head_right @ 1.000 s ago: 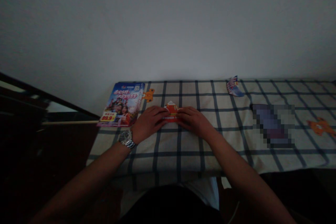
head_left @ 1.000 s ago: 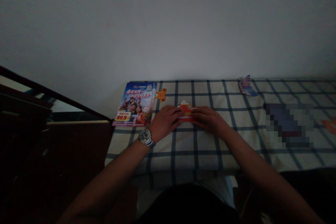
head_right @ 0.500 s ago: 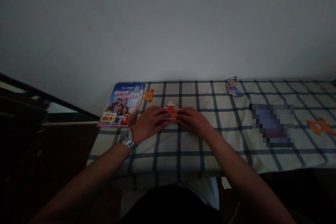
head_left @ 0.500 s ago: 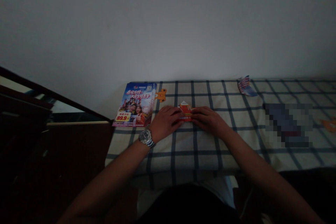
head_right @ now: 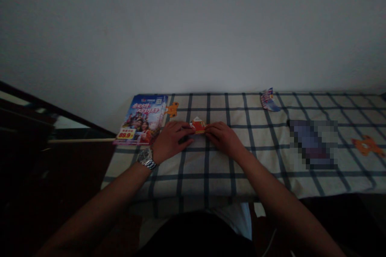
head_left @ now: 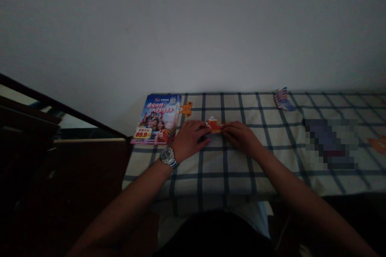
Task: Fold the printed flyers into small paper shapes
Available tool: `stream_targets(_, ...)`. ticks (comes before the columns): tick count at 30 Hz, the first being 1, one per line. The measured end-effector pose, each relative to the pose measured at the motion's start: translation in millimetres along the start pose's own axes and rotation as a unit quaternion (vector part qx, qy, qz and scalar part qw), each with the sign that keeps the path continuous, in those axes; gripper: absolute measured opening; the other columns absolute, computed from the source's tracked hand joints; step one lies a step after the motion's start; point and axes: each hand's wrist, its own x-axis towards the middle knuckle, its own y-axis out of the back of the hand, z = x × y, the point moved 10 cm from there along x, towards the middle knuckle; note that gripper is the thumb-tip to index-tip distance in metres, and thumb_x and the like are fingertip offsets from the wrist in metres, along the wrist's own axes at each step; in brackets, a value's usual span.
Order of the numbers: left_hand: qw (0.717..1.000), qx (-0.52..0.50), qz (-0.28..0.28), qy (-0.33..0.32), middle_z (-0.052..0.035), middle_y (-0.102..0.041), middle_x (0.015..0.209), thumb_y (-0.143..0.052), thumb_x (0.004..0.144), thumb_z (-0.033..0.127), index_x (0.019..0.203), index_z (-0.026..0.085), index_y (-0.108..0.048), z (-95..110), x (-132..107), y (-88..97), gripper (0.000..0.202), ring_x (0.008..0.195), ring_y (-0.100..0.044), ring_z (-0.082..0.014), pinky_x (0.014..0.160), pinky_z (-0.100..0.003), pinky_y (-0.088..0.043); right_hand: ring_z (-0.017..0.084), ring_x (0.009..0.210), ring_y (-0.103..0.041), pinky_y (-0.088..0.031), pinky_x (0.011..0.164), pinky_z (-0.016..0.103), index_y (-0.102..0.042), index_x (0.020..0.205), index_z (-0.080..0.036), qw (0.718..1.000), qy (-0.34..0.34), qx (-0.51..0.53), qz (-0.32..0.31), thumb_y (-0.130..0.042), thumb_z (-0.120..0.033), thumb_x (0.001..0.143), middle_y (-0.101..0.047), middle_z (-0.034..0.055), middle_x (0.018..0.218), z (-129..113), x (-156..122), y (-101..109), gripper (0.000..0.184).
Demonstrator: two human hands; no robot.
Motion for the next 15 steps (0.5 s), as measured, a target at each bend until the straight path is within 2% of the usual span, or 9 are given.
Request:
stream_targets(10, 1.000, -0.001, 0.007, 0.024, -0.0050, -0.068, 0.111, -0.052, 0.104, 0.035, 0.120, 0.024, -0.067, -6, 5, -2.4, 0.024, 0.106, -0.061, -0.0227, 0.094, -0.042, -0.045, 0.026, 0.103, -0.065, -0.053, 0.093, 0.043, -0.068, 0.106, -0.022, 0.998, -0.051, -0.012, -0.031, -0.060, -0.024, 0.098, -0.071, 0.0087, 0.109, 4, 7, -3, 0.011)
stream_targets(15, 0.999, 0.013, 0.016, 0.037, -0.0057, -0.068, 0.107, -0.052, 0.103, 0.034, 0.122, 0.023, -0.064, -9, 7, -3.8, 0.025, 0.100, -0.062, -0.0227, 0.091, -0.041, -0.046, 0.024, 0.094, -0.064, -0.052, 0.086, 0.039, -0.068, 0.101, -0.021, 0.995, -0.083, -0.014, -0.044, -0.061, -0.024, 0.098, -0.070, 0.0079, 0.100, 11, 14, -6, 0.009)
